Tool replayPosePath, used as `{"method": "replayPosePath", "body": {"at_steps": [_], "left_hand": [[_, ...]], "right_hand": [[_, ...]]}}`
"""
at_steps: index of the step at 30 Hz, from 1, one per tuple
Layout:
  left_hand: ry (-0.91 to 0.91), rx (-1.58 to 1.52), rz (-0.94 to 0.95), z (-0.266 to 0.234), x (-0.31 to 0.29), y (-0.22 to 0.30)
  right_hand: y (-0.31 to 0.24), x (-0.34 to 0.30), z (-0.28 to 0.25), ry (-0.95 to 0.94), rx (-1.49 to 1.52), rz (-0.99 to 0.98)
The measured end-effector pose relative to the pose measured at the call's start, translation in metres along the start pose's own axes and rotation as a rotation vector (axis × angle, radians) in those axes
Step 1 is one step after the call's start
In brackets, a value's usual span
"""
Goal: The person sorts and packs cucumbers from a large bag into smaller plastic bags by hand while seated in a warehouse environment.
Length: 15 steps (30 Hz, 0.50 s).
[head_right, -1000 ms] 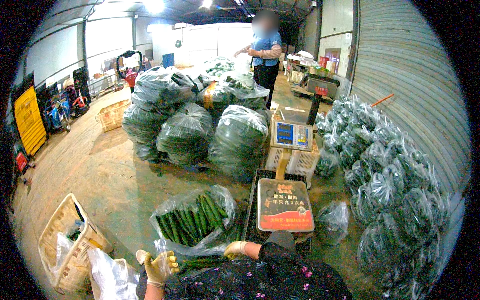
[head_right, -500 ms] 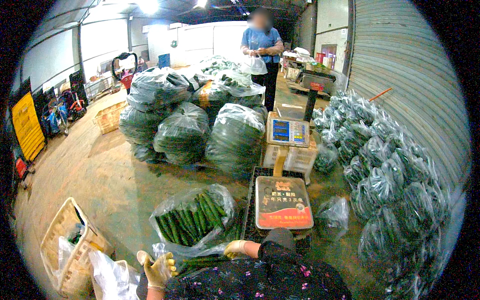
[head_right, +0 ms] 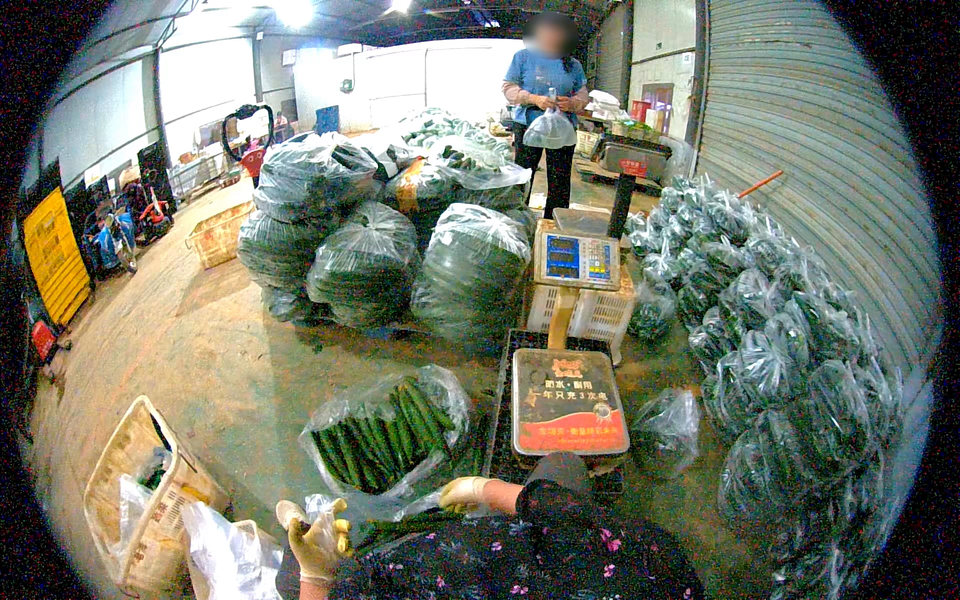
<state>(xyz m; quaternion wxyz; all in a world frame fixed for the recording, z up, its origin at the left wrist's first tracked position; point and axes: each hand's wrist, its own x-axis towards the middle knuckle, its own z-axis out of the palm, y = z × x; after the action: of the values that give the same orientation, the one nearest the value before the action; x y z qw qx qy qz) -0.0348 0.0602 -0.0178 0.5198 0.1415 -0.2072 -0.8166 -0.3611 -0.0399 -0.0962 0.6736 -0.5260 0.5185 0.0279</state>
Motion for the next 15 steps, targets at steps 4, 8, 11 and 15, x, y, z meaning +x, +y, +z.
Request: {"method": "replayPosePath", "body": {"at_steps": [4,8,11,15], "left_hand": [[-0.047,0.144,-0.046,0.056,0.007,-0.003],[-0.108,0.166,-0.047,0.073,0.014,0.001],[-0.152,0.043,0.029,0.073,0.014,0.016],[0.012,0.094,0.201,0.061,-0.018,0.042]], "right_hand": [[-0.059,-0.010,0.040,-0.179,-0.038,-0.186],[-0.078,0.000,0.077,-0.292,-0.257,-0.399],[-0.044,0.011,0.068,-0.199,-0.194,-0.354],[-0.064,-0.036,0.026,0.060,-0.239,-0.137]]}}
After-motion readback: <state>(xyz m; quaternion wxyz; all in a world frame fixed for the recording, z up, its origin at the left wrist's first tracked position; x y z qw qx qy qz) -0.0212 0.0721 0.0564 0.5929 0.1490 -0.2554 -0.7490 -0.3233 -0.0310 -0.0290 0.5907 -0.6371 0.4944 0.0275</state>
